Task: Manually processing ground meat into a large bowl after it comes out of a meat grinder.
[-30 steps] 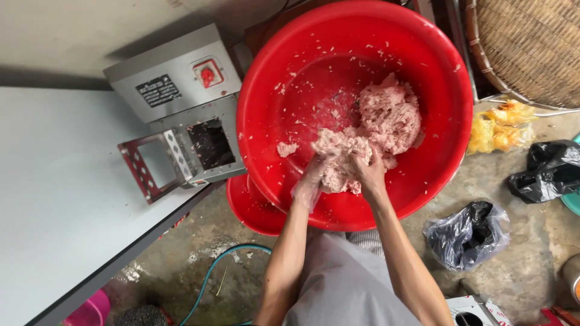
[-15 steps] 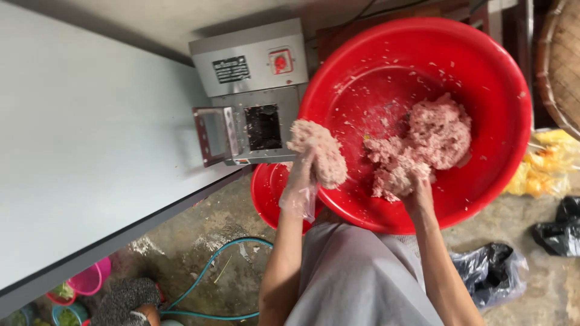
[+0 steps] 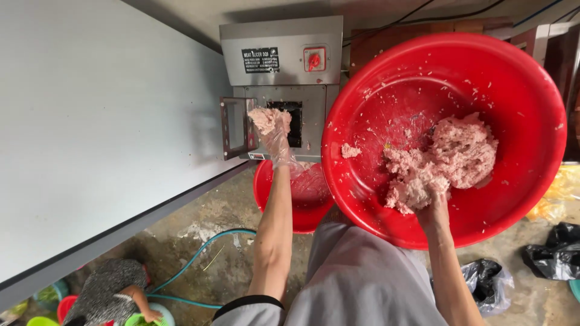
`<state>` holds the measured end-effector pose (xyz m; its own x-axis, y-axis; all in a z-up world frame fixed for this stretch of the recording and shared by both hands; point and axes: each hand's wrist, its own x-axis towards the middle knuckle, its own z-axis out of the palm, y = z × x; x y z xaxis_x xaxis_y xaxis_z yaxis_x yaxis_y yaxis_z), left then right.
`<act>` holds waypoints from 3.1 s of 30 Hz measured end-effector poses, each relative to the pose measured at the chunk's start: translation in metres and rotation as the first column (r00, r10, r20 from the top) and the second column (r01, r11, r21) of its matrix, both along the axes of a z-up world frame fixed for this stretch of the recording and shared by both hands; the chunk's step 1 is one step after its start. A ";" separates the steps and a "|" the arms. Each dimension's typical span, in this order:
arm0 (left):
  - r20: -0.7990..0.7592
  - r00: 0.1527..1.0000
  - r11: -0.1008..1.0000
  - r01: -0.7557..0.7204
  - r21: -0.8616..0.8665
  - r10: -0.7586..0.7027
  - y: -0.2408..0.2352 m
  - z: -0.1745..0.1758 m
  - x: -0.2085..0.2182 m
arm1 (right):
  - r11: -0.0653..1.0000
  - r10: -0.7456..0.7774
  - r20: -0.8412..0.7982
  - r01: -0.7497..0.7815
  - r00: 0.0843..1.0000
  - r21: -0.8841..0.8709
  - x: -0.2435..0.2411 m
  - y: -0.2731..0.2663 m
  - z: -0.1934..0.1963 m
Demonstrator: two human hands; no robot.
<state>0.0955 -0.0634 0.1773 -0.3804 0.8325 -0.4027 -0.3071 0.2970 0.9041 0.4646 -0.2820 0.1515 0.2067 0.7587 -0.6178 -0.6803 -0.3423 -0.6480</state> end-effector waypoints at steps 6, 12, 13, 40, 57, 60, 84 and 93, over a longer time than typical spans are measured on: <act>-0.112 0.990 0.996 -0.087 -0.015 0.084 0.002 -0.074 -0.009 | 1.000 -0.004 -0.020 0.003 1.000 -0.029 -0.011 -0.005 -0.005; -0.255 0.963 0.995 0.075 -0.059 -0.087 -0.006 -0.019 -0.007 | 0.995 0.007 -0.004 -0.008 1.000 -0.104 -0.014 0.004 -0.002; -0.344 0.917 0.964 0.127 -0.234 -0.204 -0.002 -0.028 -0.013 | 0.995 0.007 -0.002 -0.007 1.000 -0.096 -0.012 0.003 -0.002; 0.374 0.875 0.943 -0.229 -0.241 0.308 -0.154 0.001 -0.040 | 0.813 0.487 0.475 -0.579 0.733 0.060 -0.257 0.217 0.096; 0.579 0.808 0.970 -0.214 0.115 0.109 -0.187 0.005 -0.030 | 0.534 0.571 0.793 -0.829 0.210 -0.165 -0.281 0.222 0.033; 0.434 0.882 0.982 -0.180 -0.049 0.183 -0.143 0.076 -0.010 | 0.651 0.619 0.575 -0.759 0.535 0.004 -0.223 0.181 0.053; -0.982 -0.146 0.910 0.380 -0.165 -0.117 -0.106 -0.189 0.217 | 0.895 0.081 0.211 0.023 0.974 -0.446 0.034 -0.031 -0.108; 0.077 0.711 0.645 0.672 -0.363 -0.699 -0.192 -0.144 0.285 | 0.960 0.007 -0.123 -0.041 0.992 -0.277 0.019 -0.026 -0.130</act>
<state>0.3805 -0.2556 0.0333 0.2071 0.6781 -0.7051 0.1656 0.6861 0.7084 0.4840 -0.3083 0.0211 0.1024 0.5573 -0.8240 -0.7362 -0.5146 -0.4395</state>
